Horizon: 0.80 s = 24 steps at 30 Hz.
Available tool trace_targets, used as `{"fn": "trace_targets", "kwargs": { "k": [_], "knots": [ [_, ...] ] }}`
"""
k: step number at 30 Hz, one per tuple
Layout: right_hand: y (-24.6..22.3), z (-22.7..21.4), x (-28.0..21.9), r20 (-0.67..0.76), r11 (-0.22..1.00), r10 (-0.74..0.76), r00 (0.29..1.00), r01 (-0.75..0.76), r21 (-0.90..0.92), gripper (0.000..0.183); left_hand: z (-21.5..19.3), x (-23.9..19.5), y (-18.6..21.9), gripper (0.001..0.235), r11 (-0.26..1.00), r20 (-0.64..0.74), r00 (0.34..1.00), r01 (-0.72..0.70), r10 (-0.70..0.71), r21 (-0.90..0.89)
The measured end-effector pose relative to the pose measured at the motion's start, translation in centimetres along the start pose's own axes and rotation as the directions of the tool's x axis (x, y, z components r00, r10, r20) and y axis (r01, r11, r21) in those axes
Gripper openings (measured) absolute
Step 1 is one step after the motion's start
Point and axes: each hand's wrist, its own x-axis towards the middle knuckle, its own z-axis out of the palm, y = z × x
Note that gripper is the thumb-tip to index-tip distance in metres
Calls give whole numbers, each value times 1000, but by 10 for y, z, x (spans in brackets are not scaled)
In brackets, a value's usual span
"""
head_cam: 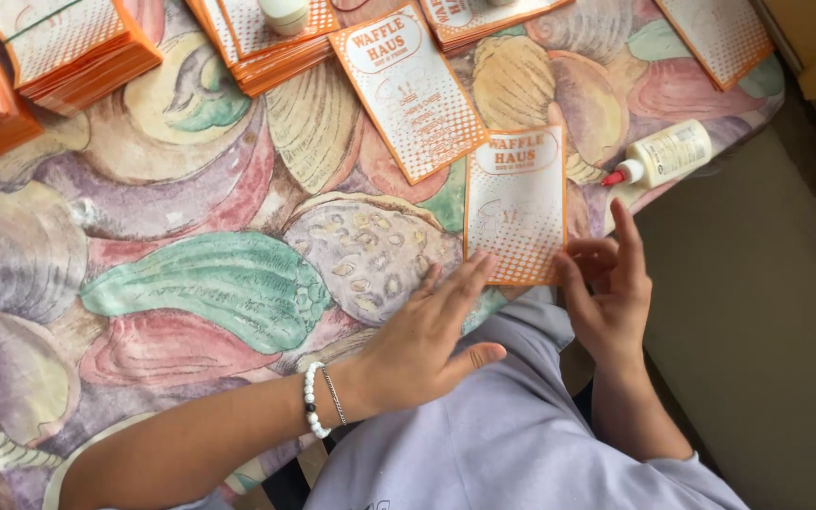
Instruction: Applying glue to the edges of paper bags and folding them to assemble or seal them.
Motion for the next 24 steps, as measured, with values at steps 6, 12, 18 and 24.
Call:
{"fn": "trace_targets", "kwargs": {
  "k": [6, 12, 18, 24],
  "knots": [
    [43, -58, 116, -148, 944, -314, 938, 324, 52, 29, -22, 10, -20, 76, 992, -77, 994, -69, 77, 101],
    [144, -130, 282, -20, 930, -258, 966, 242, -276, 37, -45, 19, -47, 64, 956, -199, 978, -1, 63, 295],
    [121, -117, 292, 79, 648, -421, 903, 361, -671, 28, -43, 19, -54, 62, 913, -179, 981, 9, 71, 407],
    [102, -89, 290, 271, 584, -262, 926, 375, -720, 56, -45, 22, -51, 58, 886, -154, 984, -8, 90, 464]
  ]
}}
